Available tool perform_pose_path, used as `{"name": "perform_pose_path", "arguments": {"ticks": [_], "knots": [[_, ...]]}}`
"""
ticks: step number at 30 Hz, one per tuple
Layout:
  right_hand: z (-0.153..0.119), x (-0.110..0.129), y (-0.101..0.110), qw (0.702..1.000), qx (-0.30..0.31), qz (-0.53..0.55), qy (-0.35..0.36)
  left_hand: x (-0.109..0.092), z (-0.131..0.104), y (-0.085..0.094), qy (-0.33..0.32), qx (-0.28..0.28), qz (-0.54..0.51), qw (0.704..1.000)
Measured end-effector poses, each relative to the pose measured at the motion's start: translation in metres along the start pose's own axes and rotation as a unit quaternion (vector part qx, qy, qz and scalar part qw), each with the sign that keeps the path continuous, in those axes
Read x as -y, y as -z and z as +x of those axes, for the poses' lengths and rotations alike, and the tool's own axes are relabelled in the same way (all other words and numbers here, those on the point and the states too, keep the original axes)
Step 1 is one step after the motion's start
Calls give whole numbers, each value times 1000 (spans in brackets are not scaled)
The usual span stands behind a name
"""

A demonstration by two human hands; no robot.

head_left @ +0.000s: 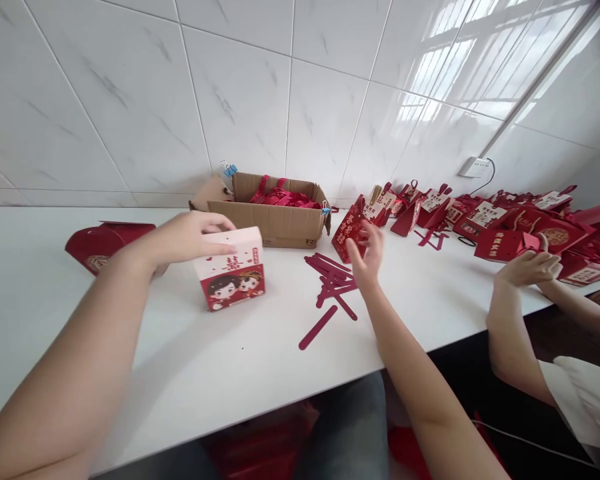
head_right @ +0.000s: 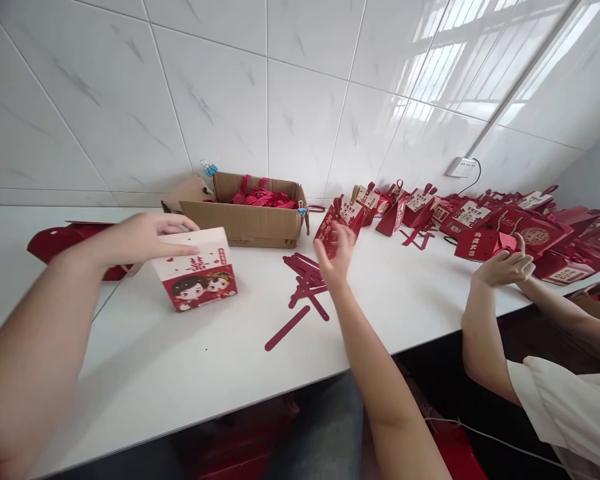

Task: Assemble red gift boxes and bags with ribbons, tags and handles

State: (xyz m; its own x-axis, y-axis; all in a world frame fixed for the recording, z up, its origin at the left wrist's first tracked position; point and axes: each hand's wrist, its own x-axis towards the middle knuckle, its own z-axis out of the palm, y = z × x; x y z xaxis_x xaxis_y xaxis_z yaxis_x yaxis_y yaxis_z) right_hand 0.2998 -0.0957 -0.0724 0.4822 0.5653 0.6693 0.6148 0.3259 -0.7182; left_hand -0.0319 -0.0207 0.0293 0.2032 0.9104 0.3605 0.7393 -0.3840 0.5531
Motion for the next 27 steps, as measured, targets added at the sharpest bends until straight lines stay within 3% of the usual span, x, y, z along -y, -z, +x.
{"name": "perform_pose_path", "arguments": {"ticks": [2, 4, 6, 8, 10, 14, 19, 23, 25, 27], "knots": [[-6, 23, -17, 982, 128, 139, -1, -14, -6, -23, -35, -11, -56, 998], [-13, 38, -32, 930, 272, 247, -26, -27, -15, -49, -71, -20, -114, 991], [-21, 46, -42, 893, 325, 305, -61, -36, -24, -74, -106, -32, -171, 979], [-27, 47, -45, 885, 309, 337, -94, -42, -30, -92, -140, -47, -227, 963], [-31, 44, -42, 890, 272, 348, -114, -42, -32, -100, -169, -27, -280, 945], [-32, 35, -37, 915, 207, 328, -112, -38, -27, -95, -194, 57, -346, 916], [-31, 29, -41, 954, 157, 238, -92, -37, -22, -90, -159, 38, -307, 938], [-30, 32, -41, 979, 116, 160, -49, -38, -24, -93, -177, 9, -238, 955], [-29, 35, -40, 976, 115, 178, -48, -40, -25, -93, -184, 1, -213, 960], [-29, 36, -41, 954, 158, 235, -99, -42, -23, -90, -181, 20, -205, 962]]}}
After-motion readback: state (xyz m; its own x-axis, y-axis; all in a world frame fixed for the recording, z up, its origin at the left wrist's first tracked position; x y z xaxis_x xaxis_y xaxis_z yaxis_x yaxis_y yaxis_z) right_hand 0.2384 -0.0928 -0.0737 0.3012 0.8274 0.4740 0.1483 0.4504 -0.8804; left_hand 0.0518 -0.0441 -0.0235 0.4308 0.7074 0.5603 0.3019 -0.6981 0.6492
